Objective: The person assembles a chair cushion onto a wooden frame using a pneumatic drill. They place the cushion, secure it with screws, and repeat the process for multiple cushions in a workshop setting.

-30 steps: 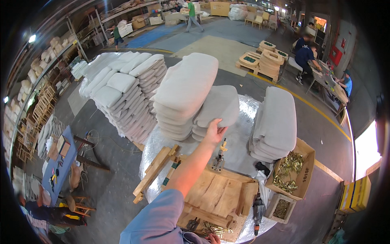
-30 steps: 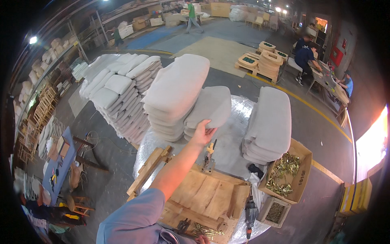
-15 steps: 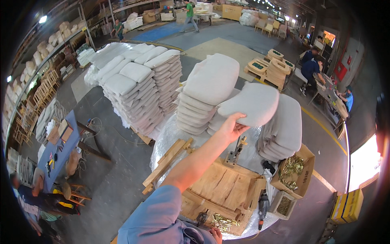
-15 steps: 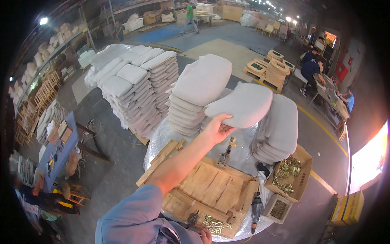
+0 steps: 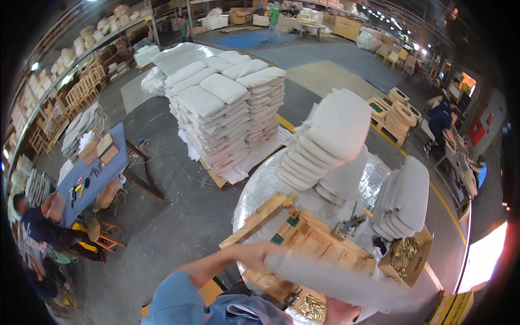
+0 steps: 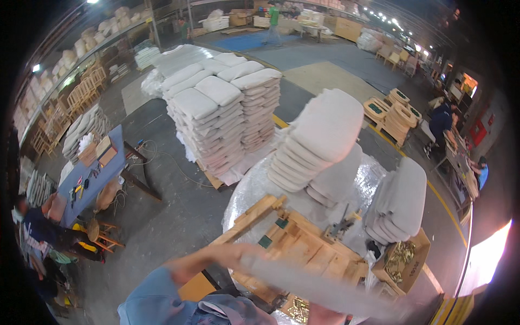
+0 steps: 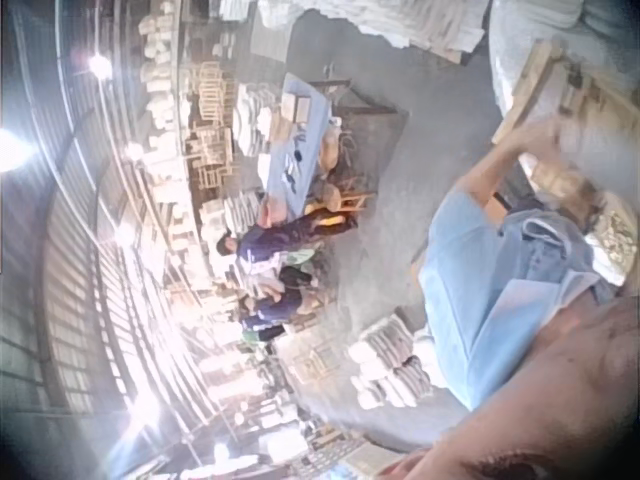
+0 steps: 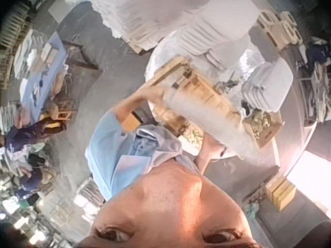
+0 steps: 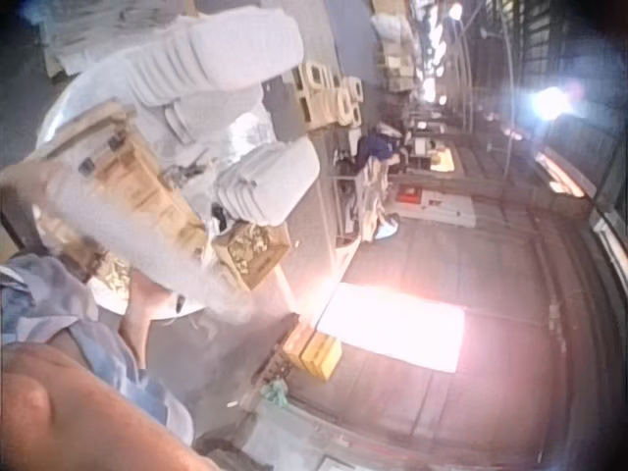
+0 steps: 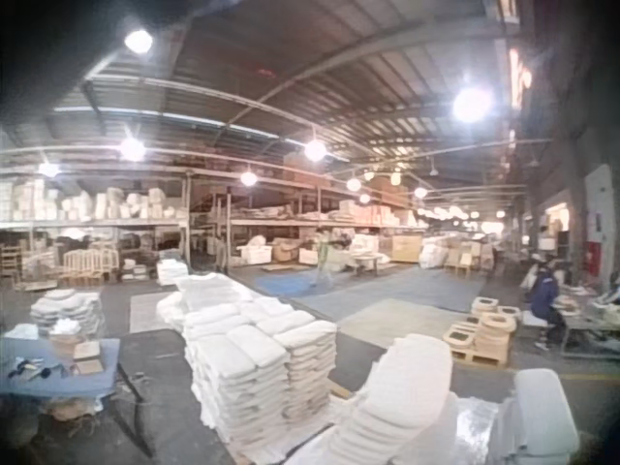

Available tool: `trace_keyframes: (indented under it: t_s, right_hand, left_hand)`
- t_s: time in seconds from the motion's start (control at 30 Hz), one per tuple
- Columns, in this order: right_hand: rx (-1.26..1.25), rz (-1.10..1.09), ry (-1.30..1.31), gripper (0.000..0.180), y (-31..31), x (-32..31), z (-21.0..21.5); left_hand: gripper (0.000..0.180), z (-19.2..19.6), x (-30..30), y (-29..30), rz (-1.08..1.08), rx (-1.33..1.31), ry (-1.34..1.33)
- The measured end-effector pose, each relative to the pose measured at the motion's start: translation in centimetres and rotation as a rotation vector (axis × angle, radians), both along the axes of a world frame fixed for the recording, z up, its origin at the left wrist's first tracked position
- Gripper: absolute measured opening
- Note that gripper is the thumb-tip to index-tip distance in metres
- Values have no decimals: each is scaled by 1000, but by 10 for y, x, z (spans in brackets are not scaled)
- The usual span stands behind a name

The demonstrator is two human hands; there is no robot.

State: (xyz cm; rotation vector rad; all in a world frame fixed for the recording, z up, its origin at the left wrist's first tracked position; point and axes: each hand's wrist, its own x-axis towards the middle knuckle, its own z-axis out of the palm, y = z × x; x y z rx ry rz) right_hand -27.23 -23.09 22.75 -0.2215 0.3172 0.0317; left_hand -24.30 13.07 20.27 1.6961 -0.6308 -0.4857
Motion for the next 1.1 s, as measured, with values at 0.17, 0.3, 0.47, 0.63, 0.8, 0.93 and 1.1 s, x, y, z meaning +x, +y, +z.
trace_keyframes:
  t_s: [0.17, 0.3, 0.47, 0.63, 0.8, 0.93, 1.1]
  right_hand:
    - [-57, -38, -53, 67, 8, 20, -9]
    - [-116, -60, -71, 69, -6, 27, -19]
    - [-251, -107, -64, 71, -62, -1, -64]
    - [-431, -83, 91, 74, -99, -79, -142]
    - [-593, -36, 310, 71, -130, -142, -184]
    - [-648, -58, 453, 68, -177, -145, -198]
    - [-563, 76, 367, 69, -200, -80, -223]
  left_hand:
    - [25, -36, -79, 26, 368, -59, -360]
    - [37, -117, -101, 33, 740, -572, 774]
    - [74, -136, -86, 18, 645, -411, 1103]
    - [85, -186, -72, -19, 1065, -352, 825]
    - [64, -184, -35, -63, 826, -210, 801]
    - [68, -158, 21, -113, 693, -175, 819]
    - [72, -250, 70, -130, 732, 230, 499]
